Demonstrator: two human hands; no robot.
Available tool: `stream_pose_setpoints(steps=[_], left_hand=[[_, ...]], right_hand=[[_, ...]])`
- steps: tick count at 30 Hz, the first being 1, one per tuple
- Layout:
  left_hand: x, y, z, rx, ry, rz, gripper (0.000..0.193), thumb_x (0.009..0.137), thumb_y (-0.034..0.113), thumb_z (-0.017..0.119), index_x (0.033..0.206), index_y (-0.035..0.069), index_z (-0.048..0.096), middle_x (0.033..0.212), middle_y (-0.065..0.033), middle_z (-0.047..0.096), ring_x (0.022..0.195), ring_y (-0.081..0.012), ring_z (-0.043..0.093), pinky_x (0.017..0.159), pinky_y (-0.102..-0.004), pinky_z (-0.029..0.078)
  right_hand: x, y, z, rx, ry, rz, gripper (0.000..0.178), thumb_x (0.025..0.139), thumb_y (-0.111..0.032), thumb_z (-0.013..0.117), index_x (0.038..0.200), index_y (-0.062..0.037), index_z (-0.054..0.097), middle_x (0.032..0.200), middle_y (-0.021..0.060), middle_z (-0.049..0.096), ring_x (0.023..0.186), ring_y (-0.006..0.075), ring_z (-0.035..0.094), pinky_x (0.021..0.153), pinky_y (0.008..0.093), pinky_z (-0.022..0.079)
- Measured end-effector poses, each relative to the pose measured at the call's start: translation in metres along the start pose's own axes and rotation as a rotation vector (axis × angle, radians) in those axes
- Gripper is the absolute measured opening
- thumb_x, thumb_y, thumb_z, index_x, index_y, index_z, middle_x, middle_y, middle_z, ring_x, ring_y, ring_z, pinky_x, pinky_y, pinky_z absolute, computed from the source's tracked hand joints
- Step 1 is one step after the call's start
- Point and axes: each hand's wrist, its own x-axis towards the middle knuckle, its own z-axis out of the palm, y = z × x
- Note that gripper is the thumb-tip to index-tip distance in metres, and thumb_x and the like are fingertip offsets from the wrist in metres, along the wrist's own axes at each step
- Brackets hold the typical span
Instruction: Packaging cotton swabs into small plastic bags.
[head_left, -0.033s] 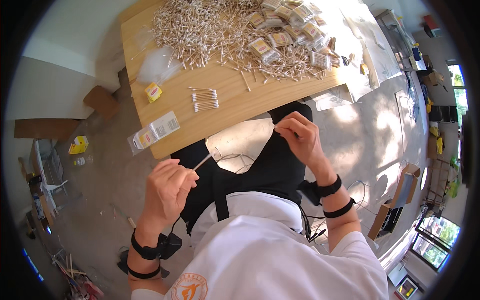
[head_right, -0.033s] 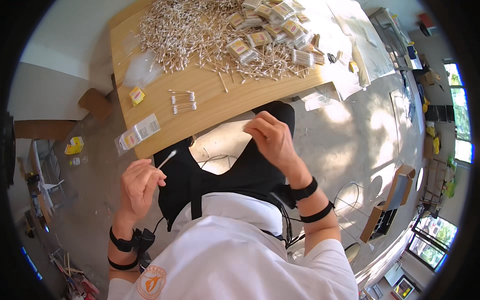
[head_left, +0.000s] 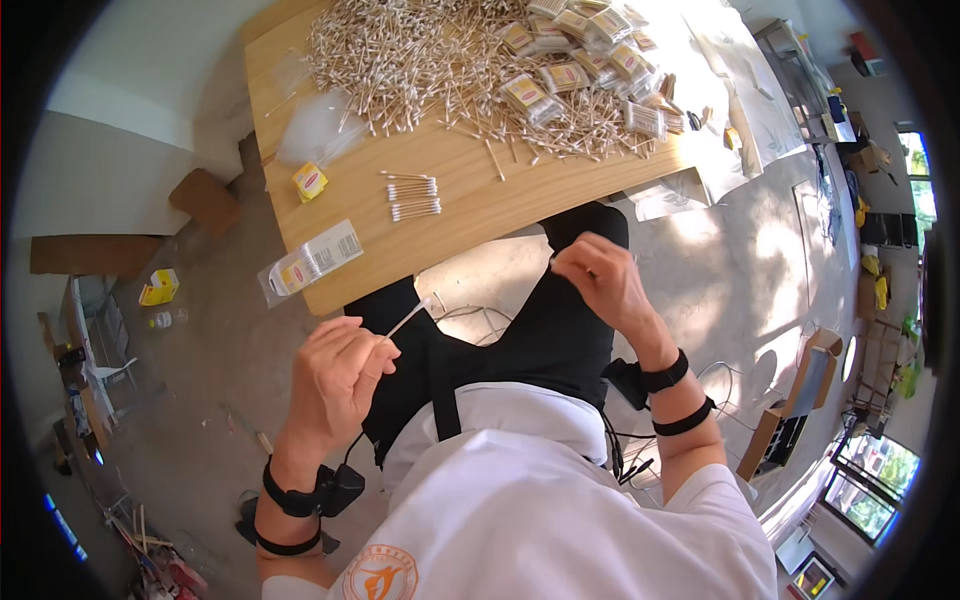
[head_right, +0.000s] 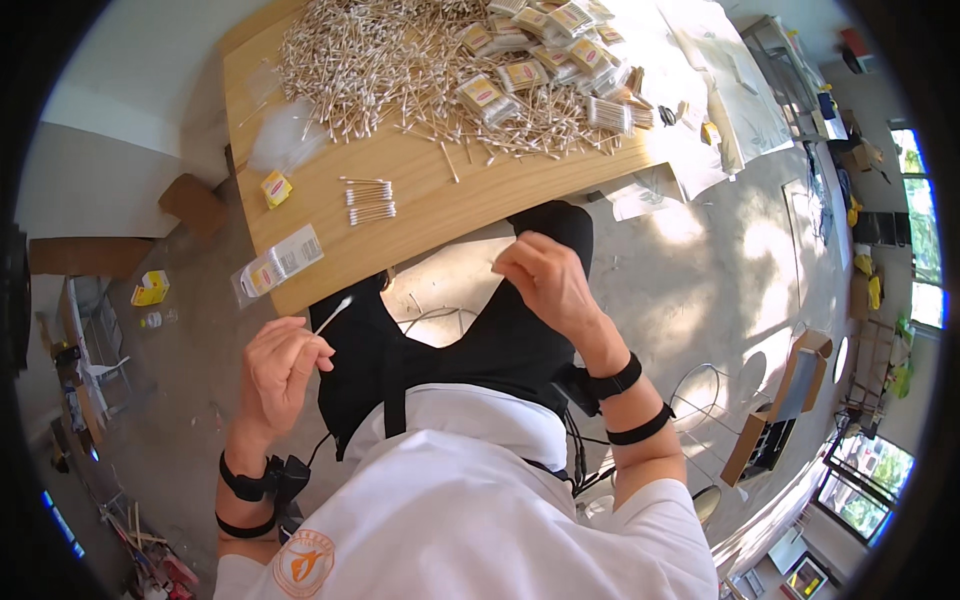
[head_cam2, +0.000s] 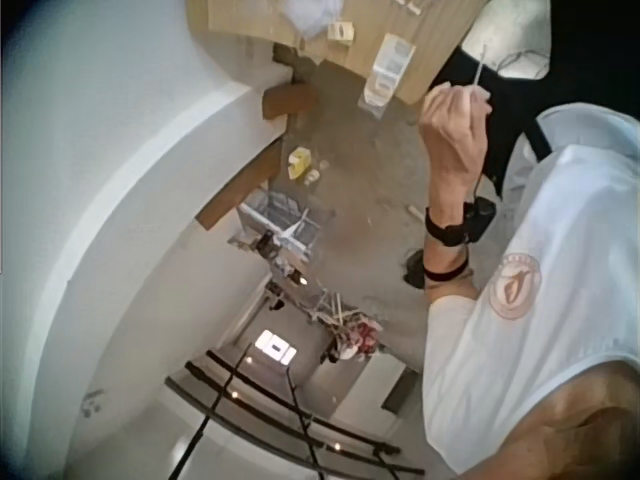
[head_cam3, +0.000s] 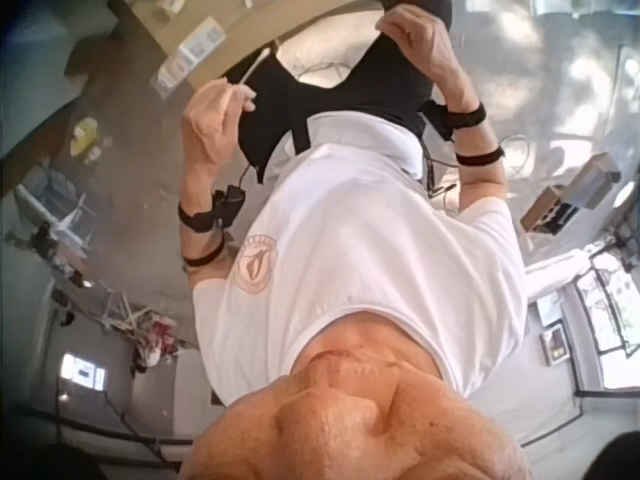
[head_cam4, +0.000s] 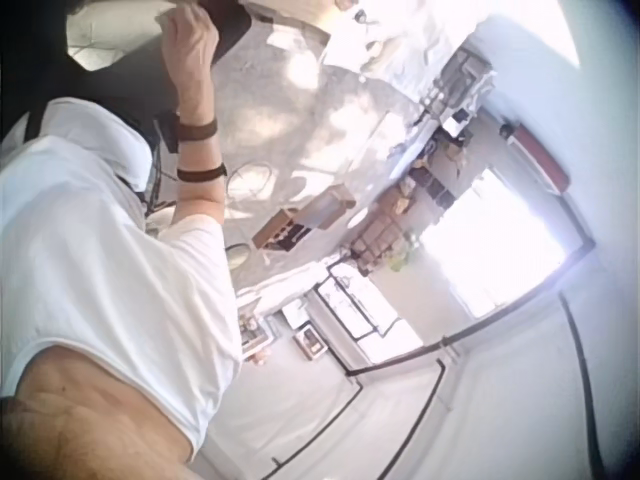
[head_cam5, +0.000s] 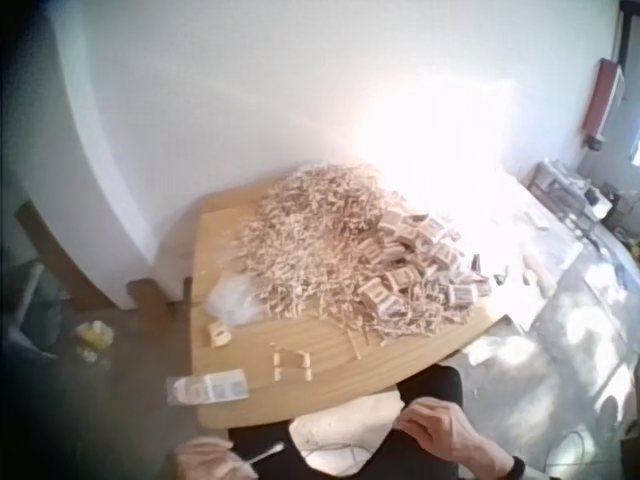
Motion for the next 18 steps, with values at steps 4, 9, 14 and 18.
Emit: stream_pose_setpoints(steps=[4, 9, 14, 18], left_hand=[[0.005, -0.004, 0.006, -0.241, 0.004, -0.055, 0.025, 0.101, 0.014, 0.053, 0.082, 0.001, 0.066, 0.067, -0.0074, 0.065, 0.065, -0.0267, 0.063, 0.084, -0.0399, 0.052], [0.015, -0.013, 0.016, -0.564, -0.084, -0.283, 0.037, 0.105, 0.021, 0.048, 0.082, 0.000, 0.066, 0.066, -0.0065, 0.065, 0.064, -0.0178, 0.062, 0.071, -0.0311, 0.049], [0.030, -0.041, 0.048, -0.685, -0.270, -0.416, 0.044, 0.107, 0.029, 0.046, 0.081, -0.001, 0.065, 0.068, -0.0059, 0.065, 0.065, -0.0112, 0.060, 0.064, -0.0263, 0.047], [0.052, -0.058, 0.078, -0.715, -0.385, -0.385, 0.040, 0.105, 0.031, 0.051, 0.091, -0.002, 0.068, 0.073, -0.0076, 0.068, 0.069, -0.0135, 0.063, 0.067, -0.0283, 0.049]], right_hand=[[-0.022, -0.006, 0.041, -0.153, -0.282, -0.052, 0.033, 0.091, -0.028, 0.067, 0.069, -0.0053, 0.058, 0.067, 0.0117, 0.058, 0.069, 0.0334, 0.062, 0.058, 0.0435, 0.048], [-0.022, 0.004, 0.057, -0.271, -0.163, 0.052, 0.021, 0.081, -0.018, 0.076, 0.093, -0.0067, 0.064, 0.073, 0.0075, 0.060, 0.069, 0.0305, 0.064, 0.057, 0.0412, 0.049], [0.034, -0.060, 0.031, -0.126, 0.061, -0.317, 0.052, 0.074, -0.020, 0.078, 0.124, -0.0097, 0.063, 0.106, 0.0092, 0.065, 0.101, 0.0273, 0.062, 0.085, 0.0382, 0.051], [0.038, -0.028, 0.056, 0.002, -0.191, -0.325, 0.037, 0.085, -0.013, 0.060, 0.121, -0.0059, 0.063, 0.103, 0.0105, 0.065, 0.098, 0.0299, 0.064, 0.084, 0.0374, 0.053]])
